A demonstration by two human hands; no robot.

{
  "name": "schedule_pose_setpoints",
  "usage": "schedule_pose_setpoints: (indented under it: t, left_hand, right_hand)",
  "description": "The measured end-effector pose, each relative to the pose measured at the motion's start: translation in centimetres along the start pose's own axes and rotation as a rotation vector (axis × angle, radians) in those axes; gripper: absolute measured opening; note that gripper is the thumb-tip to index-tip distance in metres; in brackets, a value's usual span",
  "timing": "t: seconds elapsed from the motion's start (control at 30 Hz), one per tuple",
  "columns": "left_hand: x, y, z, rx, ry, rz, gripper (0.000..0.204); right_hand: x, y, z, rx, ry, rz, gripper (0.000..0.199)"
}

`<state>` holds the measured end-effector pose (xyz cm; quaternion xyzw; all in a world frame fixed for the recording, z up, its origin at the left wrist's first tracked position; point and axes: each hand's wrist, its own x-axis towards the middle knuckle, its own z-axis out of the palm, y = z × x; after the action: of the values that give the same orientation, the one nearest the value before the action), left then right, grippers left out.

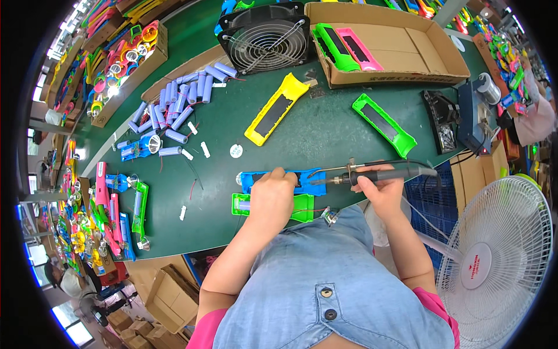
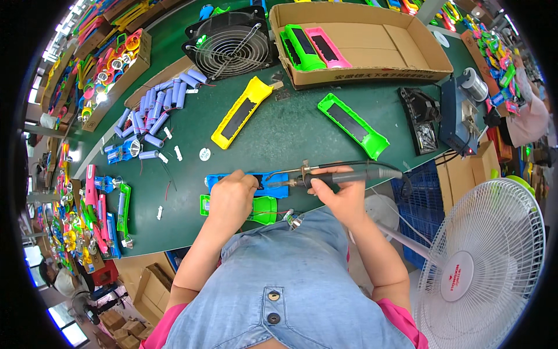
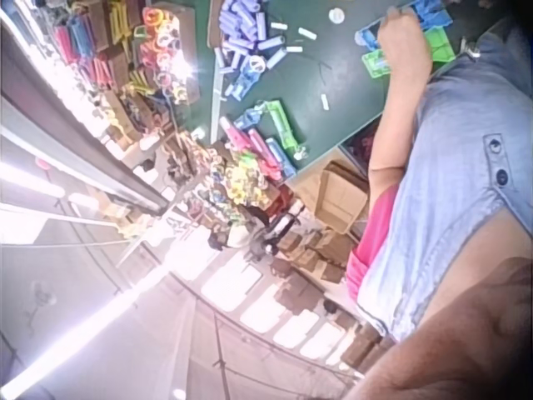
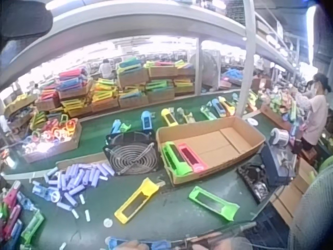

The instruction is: The person assembles flashlights by placing internal components into the plastic casings, soldering wiring connections using a soldering iron, fitting the casing pieces together, and placing the assembled flashlights onto the conveyor belt.

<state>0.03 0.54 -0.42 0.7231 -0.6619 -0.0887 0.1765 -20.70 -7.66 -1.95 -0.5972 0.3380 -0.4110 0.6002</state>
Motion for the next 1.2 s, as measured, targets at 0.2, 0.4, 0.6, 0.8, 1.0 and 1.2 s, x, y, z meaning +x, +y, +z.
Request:
schedule_pose_setpoints:
  t: [0.2, 0.4, 0.6, 0.8, 1.0, 1.2]
  left_hand:
    - [0.0, 0.2, 0.2, 0.037, 0.009, 0.012, 0.005]
    - [0.0, 0.1, 0.3, 0.048, 0.005, 0.007, 0.004]
    - [0.0, 0.0, 0.3, -0.001, 0.027, 0.003, 0.002]
    - [-0.1, 0.2, 0.3, -0.018, 0.039, -0.007, 0.001]
    - [0.0, 0.2, 0.3, -0.033, 0.061, 0.016, 0.003]
    - [-0.1, 0.4, 0.0, -0.008, 0.062, -0.017, 0.005]
  right_hand:
    - [-0.3, 1.7, 0.6, 0.156, 0.007, 0.172, 0.018]
    - [-0.4, 2.6, 0.9, 0.111, -0.003, 0.134, 0.02]
    - [-1.0, 2.6, 1.0, 0.179, 0.029, 0.136, 0.018]
    - [-1.9, 1.1, 1.3, 0.131, 0.035, -0.006, 0.019]
    - [-3.0, 0.0, 2.3, -0.299, -0.184, -0.339, 0.044]
    - [-2.6, 0.6, 5.4, -0.526, -0.337, -0.302, 0.077]
